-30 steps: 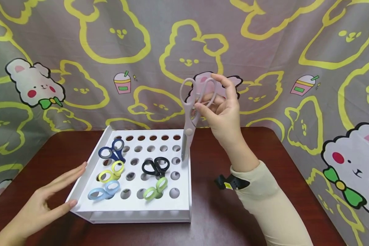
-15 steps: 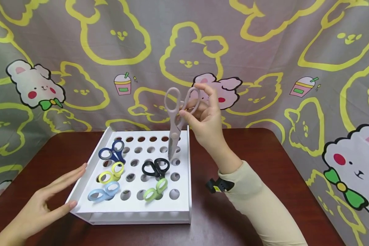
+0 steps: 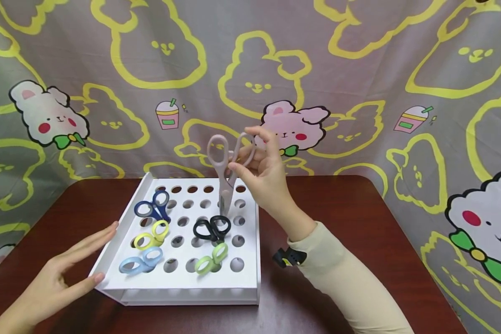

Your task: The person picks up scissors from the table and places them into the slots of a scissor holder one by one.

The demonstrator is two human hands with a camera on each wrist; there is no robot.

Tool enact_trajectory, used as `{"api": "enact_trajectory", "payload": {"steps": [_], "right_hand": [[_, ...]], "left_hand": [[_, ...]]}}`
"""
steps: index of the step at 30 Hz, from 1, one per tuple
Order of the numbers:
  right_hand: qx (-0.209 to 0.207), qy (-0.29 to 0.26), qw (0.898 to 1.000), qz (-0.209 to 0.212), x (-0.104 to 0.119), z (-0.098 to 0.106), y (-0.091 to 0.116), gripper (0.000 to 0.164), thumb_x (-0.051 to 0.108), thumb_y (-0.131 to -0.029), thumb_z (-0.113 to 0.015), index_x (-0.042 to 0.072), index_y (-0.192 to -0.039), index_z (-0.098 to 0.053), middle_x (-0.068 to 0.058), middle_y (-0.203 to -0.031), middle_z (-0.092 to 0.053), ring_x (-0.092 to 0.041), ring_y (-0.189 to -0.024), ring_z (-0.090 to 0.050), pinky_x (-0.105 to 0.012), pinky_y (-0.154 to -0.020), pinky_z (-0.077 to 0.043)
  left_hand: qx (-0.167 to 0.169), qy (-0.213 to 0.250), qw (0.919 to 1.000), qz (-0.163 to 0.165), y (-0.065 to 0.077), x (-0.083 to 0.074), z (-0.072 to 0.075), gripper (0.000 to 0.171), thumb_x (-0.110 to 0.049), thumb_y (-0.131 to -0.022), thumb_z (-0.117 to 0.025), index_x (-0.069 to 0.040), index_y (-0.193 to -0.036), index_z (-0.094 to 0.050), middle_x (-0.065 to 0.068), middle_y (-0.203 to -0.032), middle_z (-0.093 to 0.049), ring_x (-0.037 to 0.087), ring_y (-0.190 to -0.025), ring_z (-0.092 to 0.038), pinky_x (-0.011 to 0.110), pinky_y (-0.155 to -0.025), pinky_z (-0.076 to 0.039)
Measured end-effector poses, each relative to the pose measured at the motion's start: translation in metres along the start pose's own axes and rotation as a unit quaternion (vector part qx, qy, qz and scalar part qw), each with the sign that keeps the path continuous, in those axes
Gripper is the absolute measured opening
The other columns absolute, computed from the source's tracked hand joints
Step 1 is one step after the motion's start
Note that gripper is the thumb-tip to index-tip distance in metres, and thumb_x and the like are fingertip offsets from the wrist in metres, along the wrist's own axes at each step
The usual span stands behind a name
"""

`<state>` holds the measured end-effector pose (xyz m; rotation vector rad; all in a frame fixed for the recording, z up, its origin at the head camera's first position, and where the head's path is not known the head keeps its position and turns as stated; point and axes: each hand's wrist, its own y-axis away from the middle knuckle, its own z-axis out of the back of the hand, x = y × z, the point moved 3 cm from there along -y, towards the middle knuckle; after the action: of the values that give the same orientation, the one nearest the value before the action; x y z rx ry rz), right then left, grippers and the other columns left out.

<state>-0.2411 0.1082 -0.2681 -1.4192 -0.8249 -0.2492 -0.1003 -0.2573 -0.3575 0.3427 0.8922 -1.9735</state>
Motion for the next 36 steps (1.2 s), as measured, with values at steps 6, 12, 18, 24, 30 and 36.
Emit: {"api": "enact_trajectory", "payload": {"steps": [6,12,18,24,30,36], "right_hand": [[0.021,0.008,1.0,0.002,-0.008,-0.002,0.007,0.058,0.0,-0.087,-0.072,0.016,-0.134,-0.043,0.001,-0.09,-0.067,-0.014,-0.075,-0.069,-0.023,-0.069,-0.057],[0.055,0.008,0.998,0.0,-0.013,-0.007,0.012,0.061,-0.009,-0.087,-0.067,0.023,-0.134,-0.043,-0.001,-0.091,-0.067,-0.015,-0.076,-0.07,-0.024,-0.067,-0.057],[0.089,0.056,0.994,-0.018,-0.021,-0.014,0.023,0.058,-0.008,-0.086,-0.069,-0.003,-0.132,-0.034,-0.019,-0.086,-0.061,-0.016,-0.074,-0.067,-0.024,-0.064,-0.057],[0.104,0.077,0.991,-0.027,-0.026,-0.017,0.03,0.062,-0.022,-0.08,-0.066,-0.007,-0.13,-0.032,-0.022,-0.085,-0.059,-0.017,-0.073,-0.066,-0.026,-0.063,-0.057],[0.109,0.082,0.99,-0.026,-0.03,-0.017,0.034,0.062,-0.023,-0.079,-0.067,-0.007,-0.129,-0.034,-0.021,-0.084,-0.057,-0.012,-0.072,-0.064,-0.022,-0.063,-0.056],[0.112,0.093,0.989,-0.018,-0.032,-0.017,0.036,0.062,-0.023,-0.079,-0.067,-0.007,-0.129,-0.035,-0.019,-0.084,-0.056,-0.01,-0.073,-0.063,-0.022,-0.064,-0.056]], "left_hand": [[0.002,-0.003,0.9999,-0.012,0.0,0.0,0.0,0.079,0.004,-0.072,-0.081,-0.008,-0.145,-0.052,0.005,-0.155,-0.046,-0.001,-0.143,-0.036,0.005,-0.109,-0.025],[-0.001,0.003,1.0,-0.009,-0.001,0.0,0.002,0.078,0.005,-0.072,-0.08,-0.008,-0.144,-0.052,0.005,-0.155,-0.046,0.0,-0.143,-0.036,0.005,-0.108,-0.025],[0.003,0.002,0.9999,-0.009,0.0,0.0,0.001,0.078,0.005,-0.073,-0.08,-0.007,-0.144,-0.052,0.005,-0.155,-0.046,0.0,-0.143,-0.036,0.005,-0.109,-0.025],[0.005,0.001,0.9999,-0.013,0.0,-0.001,0.001,0.077,0.005,-0.073,-0.08,-0.006,-0.144,-0.052,0.006,-0.155,-0.045,0.0,-0.144,-0.036,0.005,-0.109,-0.024],[0.001,0.002,0.9999,-0.013,0.0,-0.001,0.0,0.077,0.005,-0.073,-0.08,-0.007,-0.144,-0.052,0.005,-0.155,-0.046,-0.001,-0.143,-0.036,0.005,-0.109,-0.024],[-0.001,0.005,0.9999,-0.011,0.0,0.0,0.0,0.078,0.004,-0.073,-0.08,-0.008,-0.144,-0.052,0.005,-0.155,-0.046,-0.001,-0.143,-0.036,0.004,-0.108,-0.025]]}}
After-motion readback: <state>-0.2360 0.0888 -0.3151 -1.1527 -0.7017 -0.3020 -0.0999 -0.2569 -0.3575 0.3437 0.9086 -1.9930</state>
